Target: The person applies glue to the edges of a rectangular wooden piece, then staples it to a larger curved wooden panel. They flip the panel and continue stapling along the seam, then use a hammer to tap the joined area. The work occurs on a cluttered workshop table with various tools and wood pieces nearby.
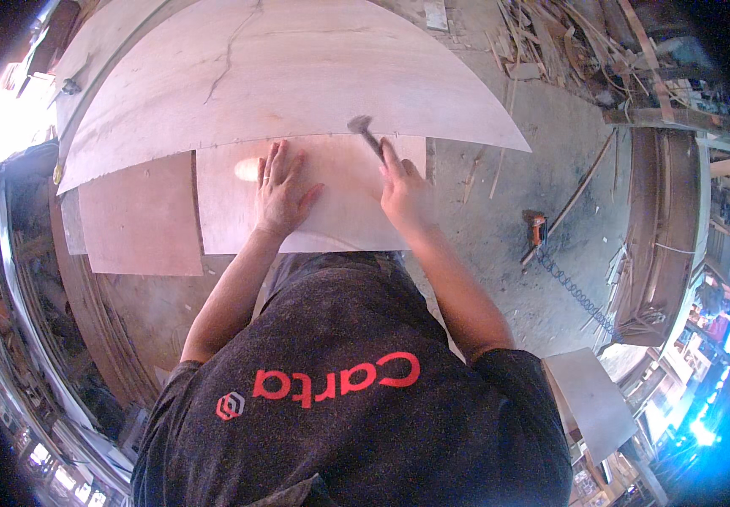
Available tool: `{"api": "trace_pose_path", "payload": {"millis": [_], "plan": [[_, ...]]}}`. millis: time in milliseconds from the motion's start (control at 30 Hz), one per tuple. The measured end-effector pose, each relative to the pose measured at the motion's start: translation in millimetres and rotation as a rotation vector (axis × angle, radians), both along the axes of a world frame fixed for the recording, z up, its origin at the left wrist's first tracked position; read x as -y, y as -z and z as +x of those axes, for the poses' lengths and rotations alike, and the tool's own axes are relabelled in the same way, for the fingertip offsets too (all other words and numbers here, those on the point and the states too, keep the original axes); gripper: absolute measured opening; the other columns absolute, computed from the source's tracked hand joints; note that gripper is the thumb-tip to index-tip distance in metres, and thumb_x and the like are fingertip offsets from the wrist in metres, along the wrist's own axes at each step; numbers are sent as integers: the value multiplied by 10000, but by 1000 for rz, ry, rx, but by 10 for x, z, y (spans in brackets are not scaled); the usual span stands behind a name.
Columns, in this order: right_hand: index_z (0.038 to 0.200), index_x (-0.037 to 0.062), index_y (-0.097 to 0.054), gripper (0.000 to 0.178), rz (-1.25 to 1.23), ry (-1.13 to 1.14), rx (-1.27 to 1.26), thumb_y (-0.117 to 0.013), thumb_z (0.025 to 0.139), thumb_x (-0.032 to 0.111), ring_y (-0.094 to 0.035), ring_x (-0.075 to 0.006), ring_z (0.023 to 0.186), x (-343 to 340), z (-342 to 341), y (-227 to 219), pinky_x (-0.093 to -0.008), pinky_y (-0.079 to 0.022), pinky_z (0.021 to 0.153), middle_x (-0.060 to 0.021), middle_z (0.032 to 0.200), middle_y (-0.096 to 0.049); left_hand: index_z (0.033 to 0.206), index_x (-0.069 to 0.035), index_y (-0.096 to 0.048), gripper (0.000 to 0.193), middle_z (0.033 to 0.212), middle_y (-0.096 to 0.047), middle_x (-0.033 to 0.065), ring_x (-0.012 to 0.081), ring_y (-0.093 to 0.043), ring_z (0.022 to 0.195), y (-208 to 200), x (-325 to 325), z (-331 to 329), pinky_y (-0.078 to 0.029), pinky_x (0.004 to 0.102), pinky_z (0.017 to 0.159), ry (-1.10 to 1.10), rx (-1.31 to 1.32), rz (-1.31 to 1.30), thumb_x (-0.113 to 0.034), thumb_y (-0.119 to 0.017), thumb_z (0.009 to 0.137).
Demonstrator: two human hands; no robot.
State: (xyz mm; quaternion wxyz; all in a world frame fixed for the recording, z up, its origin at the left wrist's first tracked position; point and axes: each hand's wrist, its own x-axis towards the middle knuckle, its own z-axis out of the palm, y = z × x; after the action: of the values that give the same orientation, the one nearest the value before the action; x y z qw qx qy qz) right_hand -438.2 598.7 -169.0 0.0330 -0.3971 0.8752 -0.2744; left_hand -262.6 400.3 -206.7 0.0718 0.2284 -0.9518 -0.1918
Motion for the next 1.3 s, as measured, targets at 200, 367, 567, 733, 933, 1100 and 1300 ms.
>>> {"api": "trace_pose_path", "payload": {"millis": [200,367,567,733,933,1100,1300], "plan": [[1523,154,-505,547,114,0,99,-606,989,88,-686,-404,795,43,-61,66,-495,-548,693,-199,906,-671,1538,-141,-488,745,1692,-240,182,343,-166,1589,2,5,-9,-153,537,1278,2,-15,-6,-540,-675,938],[1514,153,-513,522,-293,13,14,-593,1001,96,-701,-399,847,164,98,-342,-479,-557,721,-211,960,-693,1545,-144,-477,753,1693,-228,188,337,-154,1593,27,-8,3,-151,537,1280,-2,-18,-9,-541,-675,936],[1501,183,-519,526,94,31,-39,-620,987,137,-703,-371,762,55,76,212,-496,-561,656,-175,929,-691,1524,-133,-502,741,1693,-217,202,346,-143,1594,39,-4,-7,-152,542,1278,5,-56,28,-519,-696,922],[1496,187,-522,512,24,-23,4,-613,994,146,-704,-374,792,86,5,171,-489,-549,677,-190,921,-696,1516,-92,-500,750,1687,-215,220,375,-146,1588,-47,61,43,-157,550,1274,34,-16,67,-498,-708,921],[1503,154,-515,522,-135,-4,18,-623,993,139,-706,-373,812,361,246,-307,-477,-550,694,-197,927,-697,1519,-82,-494,823,1685,-229,200,375,-169,1583,-272,290,606,-149,632,1250,-79,-50,44,-525,-756,876],[1536,203,-481,541,41,78,-49,-598,1008,186,-714,-371,838,437,431,-186,-485,-571,722,-189,971,-704,1543,-81,-468,908,1700,-206,183,369,-154,1588,-551,546,1008,-106,647,1252,-145,161,-37,-602,-749,854],[1546,224,-464,550,144,88,3,-584,1010,195,-712,-402,854,364,369,127,-505,-575,744,-200,987,-706,1578,-98,-415,1036,1725,-138,164,351,-128,1598,-600,720,1163,-69,654,1254,-123,292,-16,-688,-755,798]]}}
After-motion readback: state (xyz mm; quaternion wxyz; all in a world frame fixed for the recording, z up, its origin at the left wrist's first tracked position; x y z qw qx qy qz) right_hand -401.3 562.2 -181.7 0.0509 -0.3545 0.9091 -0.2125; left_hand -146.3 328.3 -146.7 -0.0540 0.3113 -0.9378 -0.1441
